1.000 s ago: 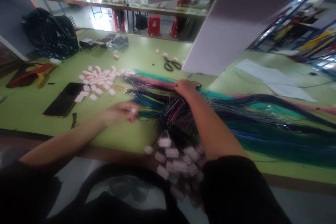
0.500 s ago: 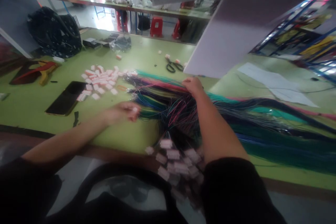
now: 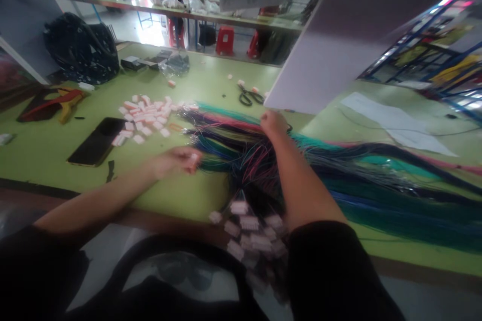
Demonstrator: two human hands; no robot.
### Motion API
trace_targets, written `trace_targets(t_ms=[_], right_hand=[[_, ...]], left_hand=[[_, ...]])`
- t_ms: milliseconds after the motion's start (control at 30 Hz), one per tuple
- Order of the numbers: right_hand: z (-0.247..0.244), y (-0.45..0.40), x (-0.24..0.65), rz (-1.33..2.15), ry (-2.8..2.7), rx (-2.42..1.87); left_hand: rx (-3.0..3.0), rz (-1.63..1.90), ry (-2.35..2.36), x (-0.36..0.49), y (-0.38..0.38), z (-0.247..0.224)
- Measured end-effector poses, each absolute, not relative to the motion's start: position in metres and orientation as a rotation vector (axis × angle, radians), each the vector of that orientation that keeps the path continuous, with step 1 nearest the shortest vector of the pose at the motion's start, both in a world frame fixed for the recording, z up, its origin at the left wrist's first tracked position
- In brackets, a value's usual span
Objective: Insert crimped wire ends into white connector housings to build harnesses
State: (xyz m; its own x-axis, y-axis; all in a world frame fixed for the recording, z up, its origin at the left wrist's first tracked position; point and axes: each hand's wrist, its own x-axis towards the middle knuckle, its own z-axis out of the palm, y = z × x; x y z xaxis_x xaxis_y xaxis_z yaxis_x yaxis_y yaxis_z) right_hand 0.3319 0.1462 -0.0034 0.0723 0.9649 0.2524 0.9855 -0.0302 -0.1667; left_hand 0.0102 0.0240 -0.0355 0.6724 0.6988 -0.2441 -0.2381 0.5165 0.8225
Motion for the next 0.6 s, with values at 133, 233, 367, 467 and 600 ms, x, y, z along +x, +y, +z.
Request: trace_targets(t_ms=[133, 233, 367, 467, 600], right_hand=[[0.007, 0.137, 0.307, -0.068, -2.053, -2.053], [0.011, 0.13, 0.293, -0.026, -2.298, -2.001], [0.01, 0.125, 0.296, -0.11, -2.255, -1.995], [0.012, 0.127, 0.314, 0.095, -1.911, -1.923], [0.016, 0.125, 0.33, 0.207, -1.536, -1.825]], left_hand=[[0.859, 0.611, 0.618, 0.01, 0.024, -0.036], [0.849, 0.623, 0.624, 0.011, 0.024, -0.036], [0.813, 0.64, 0.62, 0.013, 0.023, -0.035], [0.787, 0.641, 0.608, 0.013, 0.023, -0.034], [0.78, 0.637, 0.603, 0.013, 0.023, -0.035]])
